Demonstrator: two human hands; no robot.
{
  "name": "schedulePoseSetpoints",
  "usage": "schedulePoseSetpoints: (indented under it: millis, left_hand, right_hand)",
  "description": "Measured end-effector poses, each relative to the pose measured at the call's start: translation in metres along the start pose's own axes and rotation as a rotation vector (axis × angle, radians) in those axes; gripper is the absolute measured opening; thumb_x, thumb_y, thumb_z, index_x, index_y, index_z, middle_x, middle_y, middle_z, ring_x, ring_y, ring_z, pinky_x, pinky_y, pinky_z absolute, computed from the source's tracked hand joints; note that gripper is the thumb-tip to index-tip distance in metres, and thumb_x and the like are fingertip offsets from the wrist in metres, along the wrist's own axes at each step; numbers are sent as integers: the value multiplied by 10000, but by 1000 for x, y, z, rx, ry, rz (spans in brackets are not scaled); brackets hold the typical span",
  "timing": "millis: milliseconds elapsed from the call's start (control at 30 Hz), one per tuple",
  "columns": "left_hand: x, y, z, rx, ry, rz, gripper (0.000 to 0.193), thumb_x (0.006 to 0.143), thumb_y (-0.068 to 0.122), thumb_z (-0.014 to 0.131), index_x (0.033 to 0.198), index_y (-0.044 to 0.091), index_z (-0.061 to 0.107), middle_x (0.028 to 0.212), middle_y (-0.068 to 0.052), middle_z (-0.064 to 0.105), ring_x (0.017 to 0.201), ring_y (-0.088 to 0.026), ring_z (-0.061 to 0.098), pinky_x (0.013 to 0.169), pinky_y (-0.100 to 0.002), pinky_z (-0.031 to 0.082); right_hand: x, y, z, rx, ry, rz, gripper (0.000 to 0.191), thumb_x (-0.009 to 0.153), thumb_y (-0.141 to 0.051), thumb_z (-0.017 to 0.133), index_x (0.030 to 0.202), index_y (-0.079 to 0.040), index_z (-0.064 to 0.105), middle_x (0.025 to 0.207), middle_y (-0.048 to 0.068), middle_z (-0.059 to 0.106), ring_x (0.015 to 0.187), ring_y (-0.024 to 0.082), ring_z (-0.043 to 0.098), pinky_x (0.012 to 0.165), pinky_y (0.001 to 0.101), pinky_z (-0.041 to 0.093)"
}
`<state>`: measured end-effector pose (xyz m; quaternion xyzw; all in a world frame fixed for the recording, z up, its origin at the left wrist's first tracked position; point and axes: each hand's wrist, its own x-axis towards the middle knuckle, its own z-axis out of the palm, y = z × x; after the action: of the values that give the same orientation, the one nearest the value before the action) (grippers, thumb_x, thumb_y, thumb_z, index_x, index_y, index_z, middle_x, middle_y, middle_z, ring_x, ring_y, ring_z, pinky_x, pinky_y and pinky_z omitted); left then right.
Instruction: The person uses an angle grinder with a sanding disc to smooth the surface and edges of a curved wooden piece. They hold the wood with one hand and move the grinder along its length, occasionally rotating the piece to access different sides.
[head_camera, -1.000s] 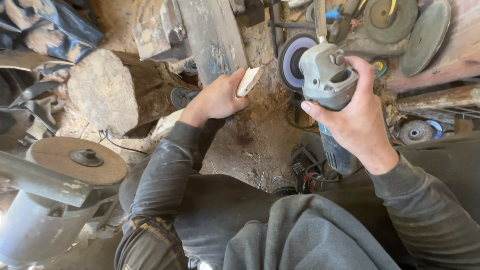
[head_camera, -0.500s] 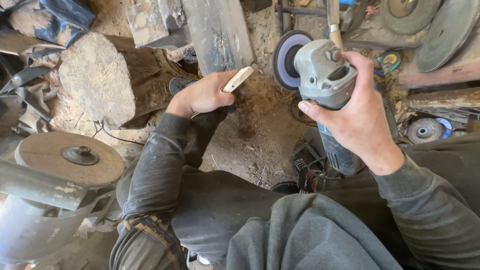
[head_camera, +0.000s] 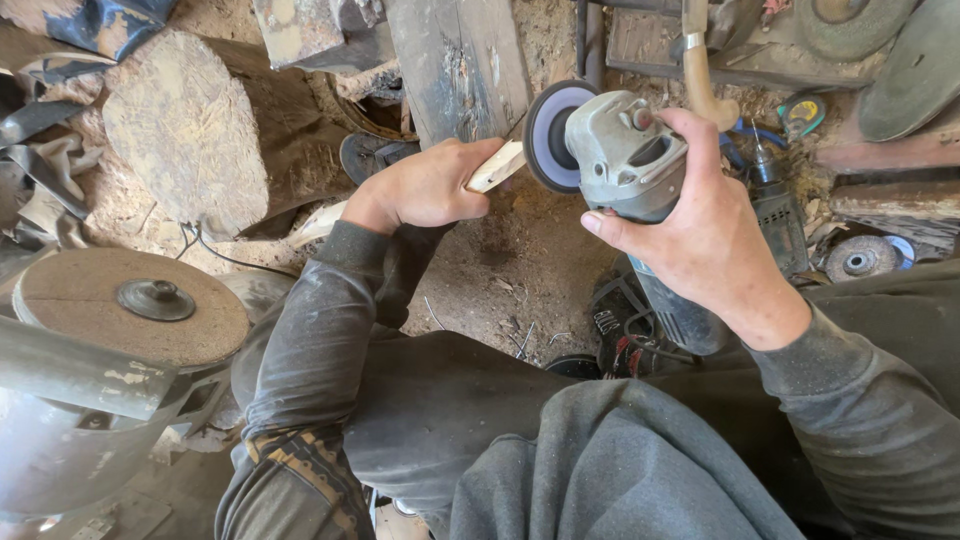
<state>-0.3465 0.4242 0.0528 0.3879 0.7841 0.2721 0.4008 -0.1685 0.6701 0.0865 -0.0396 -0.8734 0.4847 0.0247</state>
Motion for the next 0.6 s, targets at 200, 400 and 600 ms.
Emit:
schedulePoseSetpoints:
  millis: [200, 400, 600]
  left_hand:
    - [0, -4, 3, 5, 19, 73, 379, 762, 152, 662, 1116, 28, 609, 862, -183, 735, 810, -344, 730, 770, -434, 558]
    - [-1, -6, 3, 13, 9, 54, 380, 764, 142, 663, 1123, 27, 611, 849, -174, 738, 794, -336, 739, 756, -431, 559]
    - [-1, -5, 4, 18, 19, 81, 398, 767, 137, 676, 1141, 19, 608, 849, -174, 736, 783, -329, 741, 739, -429, 566]
  right_hand:
    - [-1, -5, -2, -55, -22, 37, 831, 877, -294, 879, 1442, -31, 330, 1223, 244, 712, 1136, 350, 739, 970, 424, 591]
    - [-1, -7, -5, -80, 35, 7, 826, 894, -276, 881, 1448, -28, 321, 1254, 258, 700, 1159, 357, 738, 967, 430, 591]
    - [-1, -12, -2, -67, -23, -6, 839, 878, -278, 872, 1442, -22, 306, 1238, 267, 700, 1124, 368, 742, 964, 426, 605]
